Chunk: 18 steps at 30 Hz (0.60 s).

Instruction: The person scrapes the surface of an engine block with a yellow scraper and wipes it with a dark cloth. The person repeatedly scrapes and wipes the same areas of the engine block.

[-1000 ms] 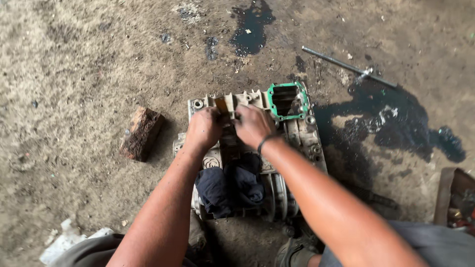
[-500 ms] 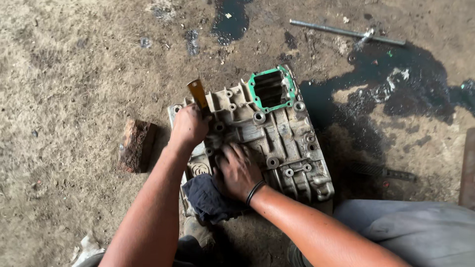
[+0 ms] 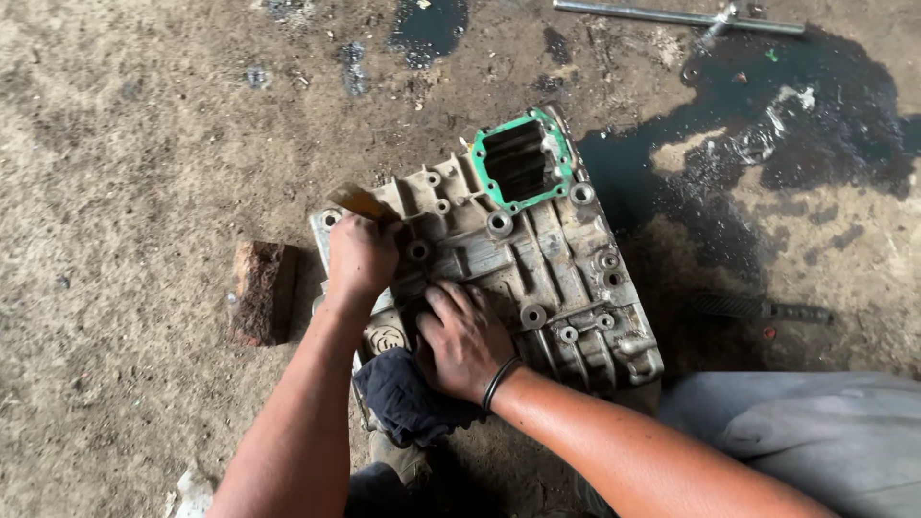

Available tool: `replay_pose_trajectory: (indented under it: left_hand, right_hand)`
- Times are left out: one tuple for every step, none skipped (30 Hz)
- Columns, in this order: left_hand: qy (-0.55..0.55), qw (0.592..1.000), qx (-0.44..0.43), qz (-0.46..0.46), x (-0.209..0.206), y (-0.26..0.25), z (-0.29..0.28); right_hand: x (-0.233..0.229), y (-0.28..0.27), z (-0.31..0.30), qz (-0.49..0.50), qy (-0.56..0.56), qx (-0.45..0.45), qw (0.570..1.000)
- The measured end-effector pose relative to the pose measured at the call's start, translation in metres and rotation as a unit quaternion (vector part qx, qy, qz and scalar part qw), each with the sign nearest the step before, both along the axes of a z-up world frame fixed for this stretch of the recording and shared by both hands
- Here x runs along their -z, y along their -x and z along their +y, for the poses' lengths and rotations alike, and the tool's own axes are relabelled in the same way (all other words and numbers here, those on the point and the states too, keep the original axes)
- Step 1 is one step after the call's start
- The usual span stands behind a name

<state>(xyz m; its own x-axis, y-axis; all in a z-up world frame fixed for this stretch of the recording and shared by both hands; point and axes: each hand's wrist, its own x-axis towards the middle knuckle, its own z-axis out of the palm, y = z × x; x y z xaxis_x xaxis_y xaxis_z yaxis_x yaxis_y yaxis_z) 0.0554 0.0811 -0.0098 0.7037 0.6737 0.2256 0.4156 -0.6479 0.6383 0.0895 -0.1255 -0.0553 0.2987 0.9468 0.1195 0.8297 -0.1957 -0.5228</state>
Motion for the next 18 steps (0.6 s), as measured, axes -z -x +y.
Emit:
replay_pose_trajectory:
  left_hand:
    - [0.010,1.000,-0.001,-0.003,-0.001,-0.001,-0.003]
    - [0.022,1.000,-0.006,-0.006,-0.002,0.003,-0.010]
    - [0.034,0.999,-0.012,-0.009,-0.003,0.006,-0.016]
    - [0.046,0.999,-0.009,0.001,-0.005,0.009,-0.016]
    - [0.058,0.998,-0.005,0.010,-0.006,0.013,-0.016]
    - [0.069,0.997,-0.002,0.021,-0.007,0.017,-0.014]
    - [0.065,0.998,0.002,0.014,-0.008,0.020,-0.013]
    - [0.060,0.998,0.010,0.004,-0.008,0.020,-0.010]
    - [0.054,0.998,0.017,-0.005,-0.007,0.018,-0.008]
    - [0.019,1.000,0.003,-0.002,-0.004,0.015,-0.009]
    - [-0.016,1.000,-0.012,0.001,-0.001,0.009,-0.010]
    - [-0.050,0.998,-0.027,0.002,0.001,0.005,-0.013]
    - [-0.046,0.998,-0.037,-0.011,0.002,0.004,-0.015]
    - [-0.042,0.998,-0.050,-0.025,0.002,0.005,-0.017]
    - [-0.037,0.997,-0.062,-0.038,0.002,0.004,-0.021]
    - [-0.018,0.997,-0.067,-0.023,0.003,0.004,-0.027]
    - [0.001,0.997,-0.071,-0.008,0.003,0.004,-0.034]
    - [0.016,0.997,-0.075,0.006,0.002,0.004,-0.036]
  right_hand:
    - [0.002,0.001,0.002,0.000,0.002,0.003,1.000]
    - [0.003,0.002,0.001,0.001,0.006,0.002,1.000]
    - [0.003,0.003,-0.002,-0.003,-0.003,0.000,1.000]
    - [0.001,0.001,-0.002,-0.008,-0.015,-0.002,1.000]
    - [-0.002,-0.001,-0.001,-0.012,-0.027,-0.005,1.000]
    - [-0.006,-0.001,-0.001,-0.013,-0.014,-0.008,1.000]
    - [-0.012,-0.001,-0.002,-0.013,-0.002,-0.012,1.000]
    - [-0.017,-0.003,0.000,-0.016,0.009,-0.013,1.000]
    - [-0.022,-0.004,0.001,-0.013,0.004,-0.013,1.000]
    - [-0.025,-0.004,0.001,-0.009,0.001,-0.012,1.000]
    - [-0.028,-0.003,0.001,-0.004,-0.003,-0.011,1.000]
    - [-0.029,-0.004,0.001,-0.003,-0.010,-0.009,1.000]
    - [-0.030,-0.004,0.002,-0.002,-0.018,-0.007,1.000]
    - [-0.029,-0.004,0.002,-0.002,-0.025,-0.006,1.000]
    - [-0.029,-0.004,0.003,-0.007,-0.023,-0.002,1.000]
    - [-0.028,-0.003,0.004,-0.009,-0.020,-0.001,1.000]
    - [-0.029,-0.001,0.004,-0.012,-0.018,0.000,1.000]
    - [-0.030,-0.003,0.004,-0.013,-0.009,-0.005,1.000]
